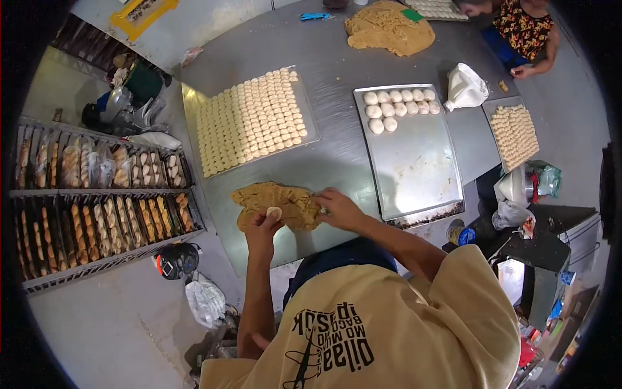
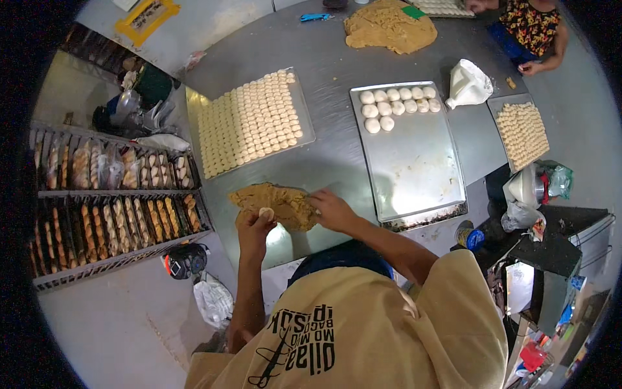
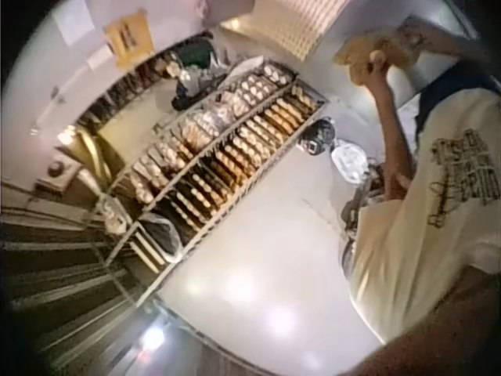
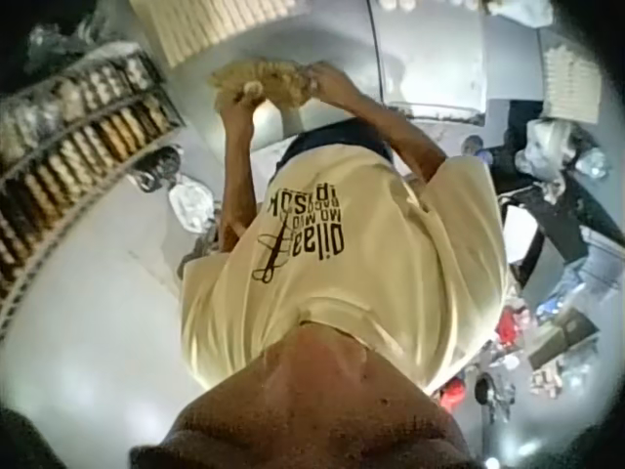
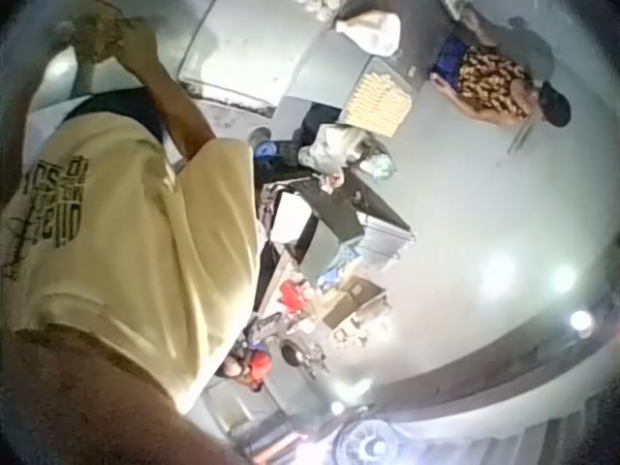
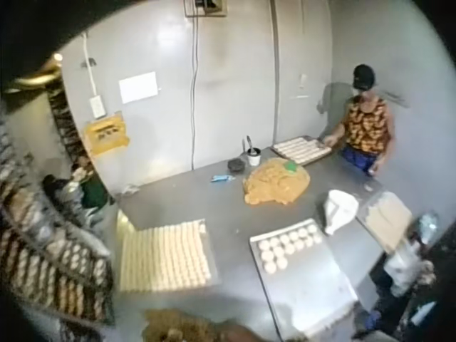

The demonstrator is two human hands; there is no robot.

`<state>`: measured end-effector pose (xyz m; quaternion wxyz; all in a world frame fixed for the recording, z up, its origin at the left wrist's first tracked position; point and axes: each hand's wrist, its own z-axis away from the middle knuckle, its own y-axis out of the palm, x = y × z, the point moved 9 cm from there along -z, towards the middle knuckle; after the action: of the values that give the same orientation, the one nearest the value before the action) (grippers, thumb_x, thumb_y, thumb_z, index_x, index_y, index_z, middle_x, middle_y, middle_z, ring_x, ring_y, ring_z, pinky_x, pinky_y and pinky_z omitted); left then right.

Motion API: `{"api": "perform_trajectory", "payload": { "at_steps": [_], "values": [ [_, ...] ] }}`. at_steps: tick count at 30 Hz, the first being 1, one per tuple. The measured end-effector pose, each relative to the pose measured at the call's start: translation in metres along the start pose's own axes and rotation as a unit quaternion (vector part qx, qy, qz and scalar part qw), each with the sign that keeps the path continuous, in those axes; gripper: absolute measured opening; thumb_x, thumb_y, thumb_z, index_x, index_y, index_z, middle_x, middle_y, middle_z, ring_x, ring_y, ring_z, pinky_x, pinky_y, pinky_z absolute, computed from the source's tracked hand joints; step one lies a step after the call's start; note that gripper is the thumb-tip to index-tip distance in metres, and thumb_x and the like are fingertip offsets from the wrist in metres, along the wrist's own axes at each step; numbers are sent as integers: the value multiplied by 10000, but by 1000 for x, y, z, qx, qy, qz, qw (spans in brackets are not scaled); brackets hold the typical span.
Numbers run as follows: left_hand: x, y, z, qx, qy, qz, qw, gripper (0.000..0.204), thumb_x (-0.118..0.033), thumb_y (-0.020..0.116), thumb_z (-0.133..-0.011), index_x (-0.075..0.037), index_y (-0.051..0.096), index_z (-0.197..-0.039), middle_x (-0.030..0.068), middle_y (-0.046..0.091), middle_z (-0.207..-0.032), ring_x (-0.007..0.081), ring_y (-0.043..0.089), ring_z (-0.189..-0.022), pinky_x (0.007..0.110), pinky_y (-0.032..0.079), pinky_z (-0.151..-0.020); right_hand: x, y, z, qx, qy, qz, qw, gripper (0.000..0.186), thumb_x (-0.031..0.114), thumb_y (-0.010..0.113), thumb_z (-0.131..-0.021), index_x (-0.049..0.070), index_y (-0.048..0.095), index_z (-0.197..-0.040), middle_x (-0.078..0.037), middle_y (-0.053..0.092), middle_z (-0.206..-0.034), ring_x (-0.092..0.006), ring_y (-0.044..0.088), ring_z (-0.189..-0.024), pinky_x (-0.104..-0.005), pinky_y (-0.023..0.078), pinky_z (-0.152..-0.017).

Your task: The person wraps filling inside dough pieces by hand, places the shaped dough balls onto a metal tray, and carries the tray to load it onto a rack before continuing to shape dough.

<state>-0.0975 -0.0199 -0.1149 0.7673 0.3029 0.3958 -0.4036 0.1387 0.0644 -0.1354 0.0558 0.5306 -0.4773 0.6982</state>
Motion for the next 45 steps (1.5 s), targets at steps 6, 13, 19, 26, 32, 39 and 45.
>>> {"api": "perform_trajectory", "payload": {
  "at_steps": [6,13,19,26,32,39,45],
  "values": [
    [33,-7,-15,20,-56,16,998,192,-114,771,-1025,37,724,-1134,115,754,-1083,212,756,-960,344,663,-861,55,27,10,-117,-45,89,988,783,254,922,-779,15,616,-1458,-220,607,-1441,-429,546,-1386,-495,509,-1151],
    [56,14,-31,84,-75,-22,993,242,-133,782,-1007,30,737,-1179,105,759,-1075,198,753,-943,326,642,-834,25,46,0,-147,21,55,987,597,212,884,-786,-28,685,-1295,-216,671,-1285,-451,623,-1217,-527,547,-1048],
    [74,14,-43,82,-91,-70,990,204,-143,772,-1007,-15,745,-1164,66,757,-1059,167,742,-922,310,613,-777,5,26,13,-160,151,-137,966,184,64,776,-881,24,721,-1052,-156,737,-1037,-328,721,-948,-408,585,-888],
    [68,28,-44,107,-99,-91,985,196,-156,767,-1015,-24,740,-1157,55,748,-1024,171,736,-871,308,612,-752,-81,41,38,-133,281,-765,564,106,50,722,-981,91,721,-1079,-75,689,-928,-215,702,-877,-384,583,-749],
    [51,56,-41,107,-78,-90,987,190,-146,759,-1020,-10,742,-1152,61,753,-1036,171,733,-880,321,612,-767,-51,0,18,-158,207,-711,653,228,18,754,-933,28,735,-1160,-90,696,-951,-219,712,-815,-409,654,-783],
    [50,46,-56,98,-40,-75,992,184,-134,744,-1026,5,741,-1146,82,761,-1049,182,737,-912,337,602,-788,24,-1,-17,-62,43,-30,997,427,144,866,-850,8,723,-1229,-194,747,-1144,-361,757,-1082,-463,644,-858],
    [38,39,-52,75,-48,-96,991,182,-141,732,-1038,-4,723,-1157,87,741,-1067,198,732,-934,344,619,-821,25,29,-26,48,-21,121,991,513,257,883,-820,26,664,-1223,-195,671,-1196,-414,738,-1044,-495,622,-857]
  ]
}}
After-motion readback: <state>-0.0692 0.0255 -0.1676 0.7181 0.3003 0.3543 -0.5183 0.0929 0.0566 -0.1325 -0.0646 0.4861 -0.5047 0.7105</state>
